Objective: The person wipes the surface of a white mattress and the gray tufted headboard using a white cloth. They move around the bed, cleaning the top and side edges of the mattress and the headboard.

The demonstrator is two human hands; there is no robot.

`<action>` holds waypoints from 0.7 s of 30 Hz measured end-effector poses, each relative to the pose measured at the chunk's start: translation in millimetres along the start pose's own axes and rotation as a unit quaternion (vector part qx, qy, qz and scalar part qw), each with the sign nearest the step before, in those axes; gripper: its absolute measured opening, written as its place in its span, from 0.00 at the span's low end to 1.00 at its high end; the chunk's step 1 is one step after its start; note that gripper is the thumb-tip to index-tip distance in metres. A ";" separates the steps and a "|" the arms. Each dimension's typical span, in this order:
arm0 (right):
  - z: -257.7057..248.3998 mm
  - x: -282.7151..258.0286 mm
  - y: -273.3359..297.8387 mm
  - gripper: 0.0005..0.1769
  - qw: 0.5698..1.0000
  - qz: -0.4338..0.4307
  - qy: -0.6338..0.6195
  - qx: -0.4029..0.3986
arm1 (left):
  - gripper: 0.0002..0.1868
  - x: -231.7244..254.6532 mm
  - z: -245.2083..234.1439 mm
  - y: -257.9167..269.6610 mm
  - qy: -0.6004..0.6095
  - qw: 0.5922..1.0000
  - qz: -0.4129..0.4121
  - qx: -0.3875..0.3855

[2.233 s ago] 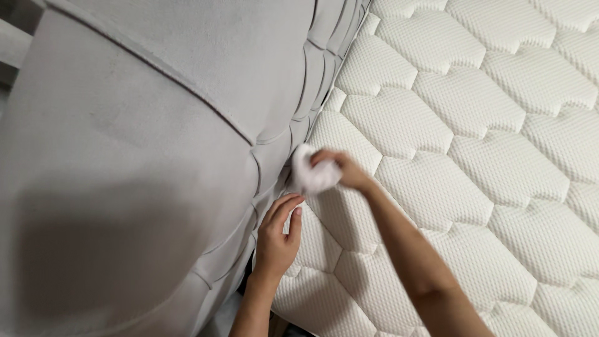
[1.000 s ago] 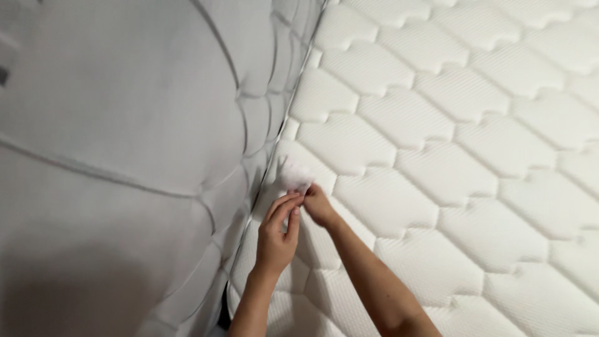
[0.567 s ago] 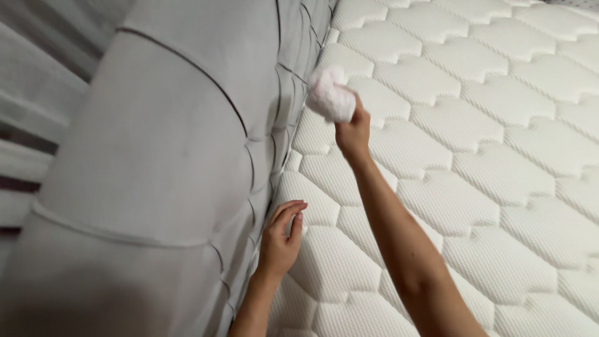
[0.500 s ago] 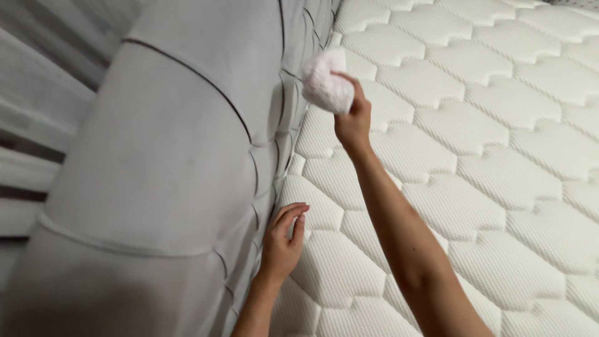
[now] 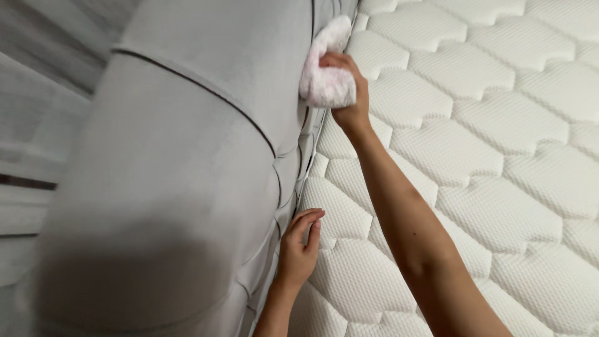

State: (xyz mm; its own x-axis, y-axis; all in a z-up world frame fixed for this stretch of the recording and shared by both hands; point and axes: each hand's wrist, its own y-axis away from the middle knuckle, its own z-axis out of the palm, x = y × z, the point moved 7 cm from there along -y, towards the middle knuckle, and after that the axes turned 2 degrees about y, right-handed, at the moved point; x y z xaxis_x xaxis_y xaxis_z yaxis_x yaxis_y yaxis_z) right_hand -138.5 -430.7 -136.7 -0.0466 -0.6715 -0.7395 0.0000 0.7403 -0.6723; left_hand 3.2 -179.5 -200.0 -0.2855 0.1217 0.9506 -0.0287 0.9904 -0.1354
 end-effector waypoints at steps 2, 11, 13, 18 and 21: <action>1.6 14.5 17.0 0.22 0.999 0.000 0.040 0.001 | 0.11 -8.8 1.4 0.3 0.001 1.000 -0.003 0.000; 9.6 121.3 139.8 0.22 0.986 0.148 0.054 -0.049 | 0.11 -39.9 12.9 12.6 -0.006 1.000 -0.028 -0.003; 8.5 140.1 176.3 0.22 0.974 0.196 0.053 -0.099 | 0.11 -43.2 17.7 13.9 -0.006 1.000 -0.028 -0.008; -30.2 185.2 199.5 0.20 0.929 0.334 0.077 -0.141 | 0.11 -44.7 21.8 12.6 0.000 1.000 -0.019 -0.006; -59.0 194.3 166.0 0.13 0.920 0.384 0.060 -0.038 | 0.11 -47.0 18.4 14.3 0.002 1.000 -0.024 -0.001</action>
State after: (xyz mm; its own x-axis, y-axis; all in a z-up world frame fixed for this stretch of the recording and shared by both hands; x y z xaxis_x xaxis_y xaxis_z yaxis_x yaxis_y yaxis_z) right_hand -206.6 -436.4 -390.0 -0.1721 0.0565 -0.9835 0.0104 0.9984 0.0556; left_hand -1.4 -172.2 -251.8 -0.2791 0.0743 0.9574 -0.0396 0.9953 -0.0888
